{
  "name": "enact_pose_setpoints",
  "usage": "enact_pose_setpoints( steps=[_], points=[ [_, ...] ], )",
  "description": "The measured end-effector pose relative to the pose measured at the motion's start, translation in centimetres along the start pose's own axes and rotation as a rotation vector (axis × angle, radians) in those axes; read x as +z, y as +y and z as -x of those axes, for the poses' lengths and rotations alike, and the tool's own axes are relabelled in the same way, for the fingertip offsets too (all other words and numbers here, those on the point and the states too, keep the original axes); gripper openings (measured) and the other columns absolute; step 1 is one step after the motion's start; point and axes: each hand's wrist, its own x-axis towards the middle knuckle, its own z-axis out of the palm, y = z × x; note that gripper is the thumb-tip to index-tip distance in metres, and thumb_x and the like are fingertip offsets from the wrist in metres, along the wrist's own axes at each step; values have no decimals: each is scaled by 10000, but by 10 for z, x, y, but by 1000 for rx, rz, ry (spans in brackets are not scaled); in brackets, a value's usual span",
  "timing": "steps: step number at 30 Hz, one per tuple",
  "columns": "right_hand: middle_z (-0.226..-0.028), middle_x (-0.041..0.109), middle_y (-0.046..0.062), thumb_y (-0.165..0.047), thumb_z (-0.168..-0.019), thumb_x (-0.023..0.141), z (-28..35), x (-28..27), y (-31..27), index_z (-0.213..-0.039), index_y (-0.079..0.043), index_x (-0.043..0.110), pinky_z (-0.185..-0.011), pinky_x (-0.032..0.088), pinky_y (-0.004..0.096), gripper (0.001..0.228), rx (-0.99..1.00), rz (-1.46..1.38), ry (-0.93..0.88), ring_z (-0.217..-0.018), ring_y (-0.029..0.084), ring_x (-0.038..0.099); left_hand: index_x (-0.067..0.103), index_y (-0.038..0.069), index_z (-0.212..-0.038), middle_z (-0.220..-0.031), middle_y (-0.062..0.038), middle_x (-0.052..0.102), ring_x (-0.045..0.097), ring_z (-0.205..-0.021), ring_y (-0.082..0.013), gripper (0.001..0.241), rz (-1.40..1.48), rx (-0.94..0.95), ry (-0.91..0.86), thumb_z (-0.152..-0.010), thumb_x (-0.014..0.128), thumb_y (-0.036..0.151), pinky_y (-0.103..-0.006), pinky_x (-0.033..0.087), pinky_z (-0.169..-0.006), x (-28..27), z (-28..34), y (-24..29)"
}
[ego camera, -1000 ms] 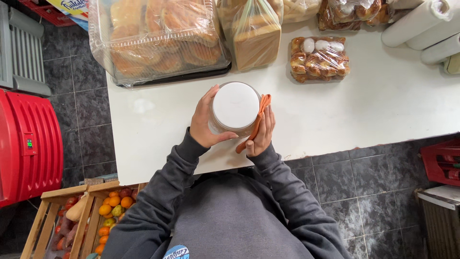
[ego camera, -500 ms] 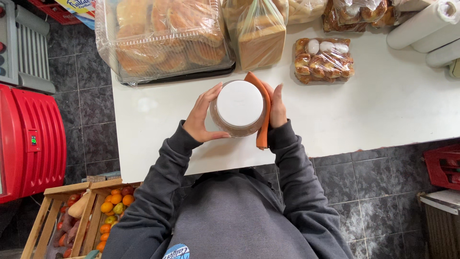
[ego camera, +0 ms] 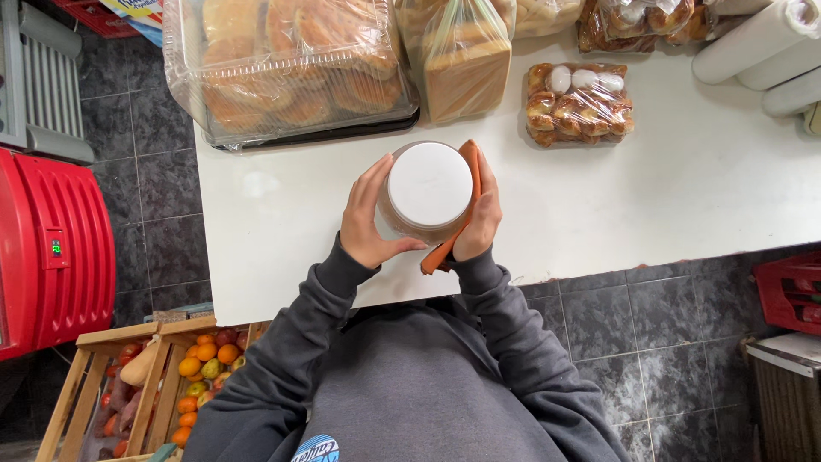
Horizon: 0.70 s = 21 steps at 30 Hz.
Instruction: The person wipes the countertop with a cloth, moves several packaged food items and a large jar, and then wipes the top and sides of the jar.
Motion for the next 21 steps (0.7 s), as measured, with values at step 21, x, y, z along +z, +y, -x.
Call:
enact_pose_setpoints(
  steps=[21],
  points=[
    [-1592,382,250,-639,-1057,139,6,-3,30,-1570,33,316,-1300,166,497,863,-64,-170,-59,-1531,360,308,382,8,-1539,-1532,-210,426,461,-1356,-388,1235,-223,-78,353,-600,998,524,-508,349,-1188,42,25,19]
  ],
)
